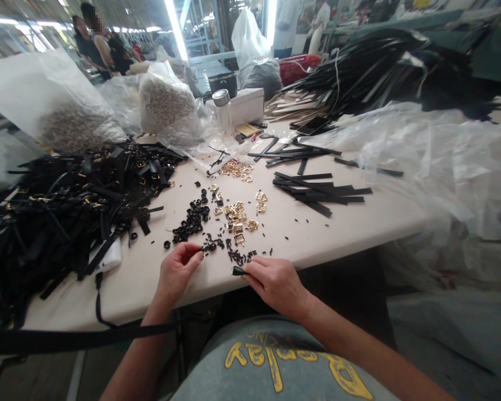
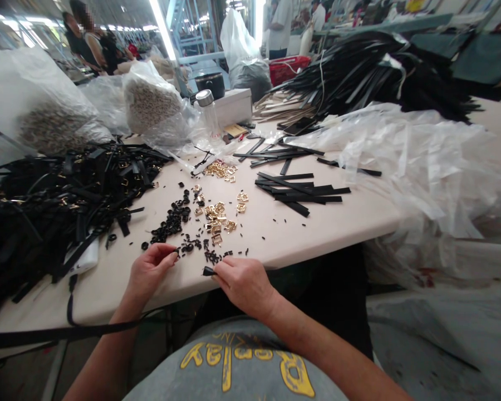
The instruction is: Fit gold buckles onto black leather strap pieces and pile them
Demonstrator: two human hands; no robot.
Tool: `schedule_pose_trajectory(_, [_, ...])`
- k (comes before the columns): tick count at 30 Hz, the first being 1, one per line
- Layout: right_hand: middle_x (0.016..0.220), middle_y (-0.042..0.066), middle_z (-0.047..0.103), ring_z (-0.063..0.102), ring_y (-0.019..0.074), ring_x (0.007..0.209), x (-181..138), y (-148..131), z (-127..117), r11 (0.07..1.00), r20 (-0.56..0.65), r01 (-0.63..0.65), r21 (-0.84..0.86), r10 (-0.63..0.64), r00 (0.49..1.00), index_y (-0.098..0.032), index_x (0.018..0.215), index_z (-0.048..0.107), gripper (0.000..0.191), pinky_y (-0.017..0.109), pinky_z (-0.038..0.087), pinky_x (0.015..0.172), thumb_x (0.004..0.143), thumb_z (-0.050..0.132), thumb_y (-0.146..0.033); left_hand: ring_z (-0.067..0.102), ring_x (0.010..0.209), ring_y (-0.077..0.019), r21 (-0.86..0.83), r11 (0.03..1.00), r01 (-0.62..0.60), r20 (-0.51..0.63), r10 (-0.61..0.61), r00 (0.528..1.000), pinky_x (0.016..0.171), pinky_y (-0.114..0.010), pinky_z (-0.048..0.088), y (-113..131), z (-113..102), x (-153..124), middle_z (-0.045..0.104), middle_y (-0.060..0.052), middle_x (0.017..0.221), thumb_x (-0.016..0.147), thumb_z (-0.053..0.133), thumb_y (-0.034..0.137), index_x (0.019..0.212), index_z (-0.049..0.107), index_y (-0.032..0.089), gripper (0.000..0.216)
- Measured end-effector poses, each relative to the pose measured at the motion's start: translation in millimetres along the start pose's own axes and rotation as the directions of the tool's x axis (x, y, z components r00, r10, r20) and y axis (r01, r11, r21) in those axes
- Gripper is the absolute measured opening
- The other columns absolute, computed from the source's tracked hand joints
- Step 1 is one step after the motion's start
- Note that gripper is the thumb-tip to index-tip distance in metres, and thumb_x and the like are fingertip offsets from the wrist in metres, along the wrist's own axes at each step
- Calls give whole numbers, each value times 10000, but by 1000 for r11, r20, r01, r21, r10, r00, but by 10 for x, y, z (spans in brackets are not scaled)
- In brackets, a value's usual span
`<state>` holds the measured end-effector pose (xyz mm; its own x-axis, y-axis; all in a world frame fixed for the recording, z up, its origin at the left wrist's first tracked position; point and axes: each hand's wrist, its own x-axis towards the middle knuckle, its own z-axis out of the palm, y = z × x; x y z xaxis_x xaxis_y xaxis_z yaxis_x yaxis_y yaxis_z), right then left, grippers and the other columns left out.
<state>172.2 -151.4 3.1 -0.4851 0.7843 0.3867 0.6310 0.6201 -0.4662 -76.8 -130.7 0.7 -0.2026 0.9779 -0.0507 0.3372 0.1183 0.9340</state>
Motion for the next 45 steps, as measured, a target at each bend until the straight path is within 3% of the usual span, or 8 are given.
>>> schedule_pose_trajectory(4, [698,-3,619,556,120,624,-6,15,-3,1000,17,-24,-11,24,1000,-186,795,634,207,248,326,598,959,531,-258,632,652,-157,20,999,-37,12,37,999,642,-261,502,16,17,41,696,-7,733,710,734,340,838,679,189,206])
schedule_pose_trajectory(11, [721,1,628,581,134,654,-39,59,4,999,22,-41,7,41,999,-187,820,640,142,252,343,612,933,561,-221,626,650,-166,385,885,-260,58,258,964,623,-273,500,14,-11,89,705,-29,825,816,643,324,855,704,213,133])
schedule_pose_trajectory(16, [719,2,628,573,131,640,-46,80,23,999,4,-36,18,35,999,-187,847,644,128,248,341,605,935,556,-216,648,961,-239,551,710,-440,101,466,879,900,-375,489,48,-117,516,709,-85,1058,894,560,344,1016,697,214,225])
schedule_pose_trajectory(23, [740,6,639,592,141,663,-46,89,9,999,10,-42,-2,42,999,-194,862,641,119,256,349,614,937,555,-226,507,1261,-323,637,643,-424,246,352,903,1086,-512,360,13,141,1213,581,-157,1357,884,564,417,1314,568,169,497])
schedule_pose_trajectory(30, [735,5,639,580,140,636,-86,169,-15,998,7,-68,-17,69,998,-195,871,636,134,260,341,609,948,541,-247,527,1262,-277,458,598,-658,528,412,742,1092,-462,386,101,216,890,607,-110,1346,912,553,411,1270,628,232,408])
schedule_pose_trajectory(34, [738,7,645,586,143,637,-98,203,-8,997,7,-78,-13,78,997,-197,881,644,135,259,343,606,950,542,-252,545,1243,-278,467,618,-632,499,406,766,1081,-485,400,80,-9,656,601,-100,1362,906,565,385,1247,649,257,374])
schedule_pose_trajectory(40, [740,13,648,591,141,638,-79,244,0,997,0,-80,13,80,997,-190,893,653,149,259,347,604,957,541,-264,630,1103,-270,513,645,-567,397,408,822,1011,-441,454,49,-352,543,729,-86,1109,897,570,376,1023,743,248,249])
schedule_pose_trajectory(45, [737,14,645,590,139,636,-60,239,18,998,1,-70,5,70,998,-190,890,651,172,256,350,603,968,529,-282,667,877,-224,513,642,-570,368,436,822,829,-353,515,163,-240,665,733,-64,926,883,585,340,908,747,250,187])
